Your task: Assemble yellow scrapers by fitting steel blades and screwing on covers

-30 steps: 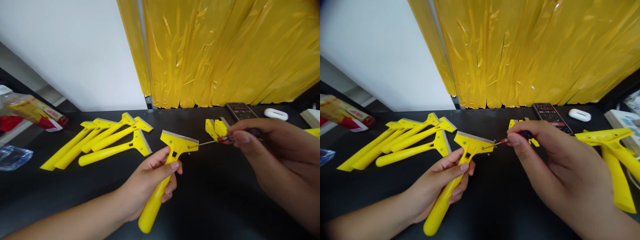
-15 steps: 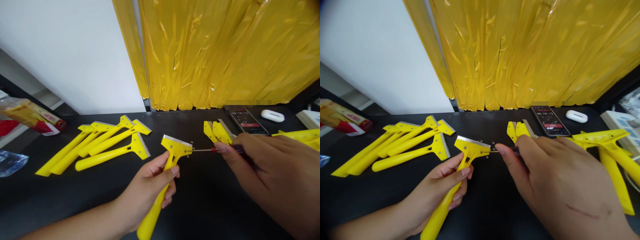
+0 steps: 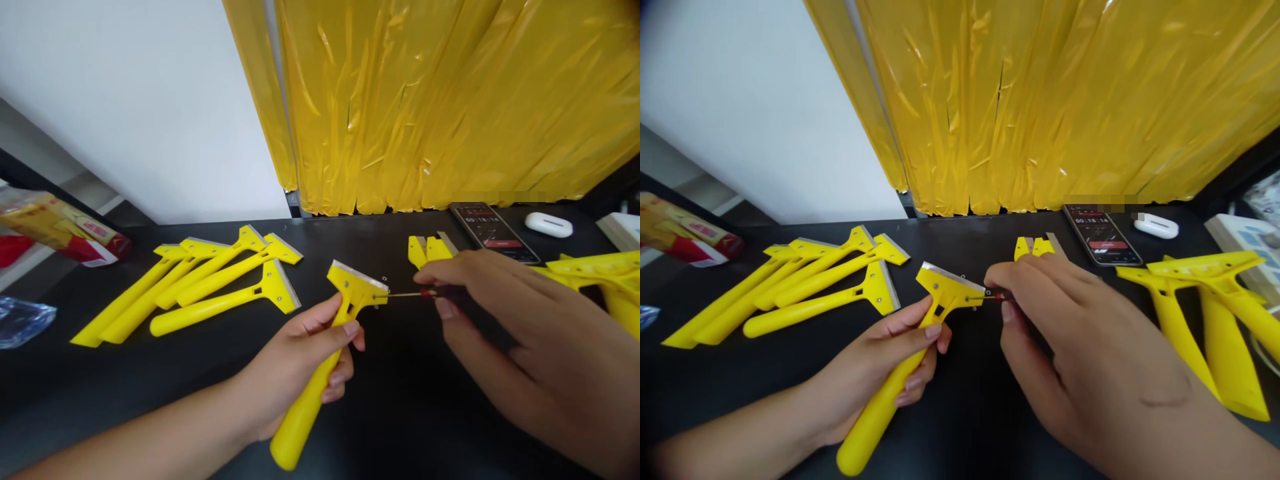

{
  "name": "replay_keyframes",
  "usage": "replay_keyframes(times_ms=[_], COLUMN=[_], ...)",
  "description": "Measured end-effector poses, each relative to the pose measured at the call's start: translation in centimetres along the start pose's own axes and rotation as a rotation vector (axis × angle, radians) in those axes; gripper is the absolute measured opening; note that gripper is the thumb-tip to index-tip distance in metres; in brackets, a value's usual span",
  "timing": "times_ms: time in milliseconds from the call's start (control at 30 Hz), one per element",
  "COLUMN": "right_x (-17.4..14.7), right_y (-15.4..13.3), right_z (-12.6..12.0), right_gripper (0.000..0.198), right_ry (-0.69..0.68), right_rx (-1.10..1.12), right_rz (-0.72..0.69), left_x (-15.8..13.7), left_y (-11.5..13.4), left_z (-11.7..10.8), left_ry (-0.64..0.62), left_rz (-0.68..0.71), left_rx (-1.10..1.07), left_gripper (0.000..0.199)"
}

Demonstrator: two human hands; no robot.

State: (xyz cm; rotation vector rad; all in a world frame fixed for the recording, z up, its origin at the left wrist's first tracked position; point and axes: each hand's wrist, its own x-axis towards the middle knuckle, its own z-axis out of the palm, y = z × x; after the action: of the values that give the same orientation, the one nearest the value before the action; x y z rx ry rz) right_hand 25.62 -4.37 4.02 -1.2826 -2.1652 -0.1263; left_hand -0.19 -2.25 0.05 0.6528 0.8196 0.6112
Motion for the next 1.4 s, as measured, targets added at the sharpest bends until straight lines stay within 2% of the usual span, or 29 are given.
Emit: replay_keyframes(times_ms=[167, 433, 800, 1000, 1167, 1267, 1400], right_x=[-0.5, -0.3, -0.2, -0.4, -0.1, 0.0, -0.1], right_y=[-0.3, 0.0, 0.3, 0.6, 0.7, 0.5, 0.2], right_z=[0.1, 0.1, 0.5, 0.5, 0.5, 0.6, 0.8], right_gripper=[0.033, 0.029, 0.020, 0.027, 0.026, 0.022, 0.029], right_ry=[0.055, 0.030, 0.022, 0.074, 0.061, 0.034, 0.041], right_rx=[0.005, 0.021, 0.084, -0.022, 0.028, 0.034, 0.079], right_rz=[0.139, 0.172, 0.153, 0.192, 0.136, 0.136, 0.155], left_x=[-0.1, -0.2, -0.2, -0.1, -0.3, -0.3, -0.2], left_y=[0.2, 0.4, 0.2, -0.1, -0.2, -0.2, -0.1], left_z=[-0.1, -0.1, -0.1, -0.3, -0.1, 0.2, 0.3], left_ry=[-0.023, -0.030, -0.016, -0.003, 0.018, 0.031, 0.035], left_rz=[-0.033, -0.021, 0.020, 0.039, 0.046, 0.050, 0.054], left_rx=[-0.049, -0.092, -0.079, -0.039, -0.042, -0.063, -0.076], left_gripper=[0.022, 0.016, 0.016, 0.023, 0.026, 0.024, 0.022])
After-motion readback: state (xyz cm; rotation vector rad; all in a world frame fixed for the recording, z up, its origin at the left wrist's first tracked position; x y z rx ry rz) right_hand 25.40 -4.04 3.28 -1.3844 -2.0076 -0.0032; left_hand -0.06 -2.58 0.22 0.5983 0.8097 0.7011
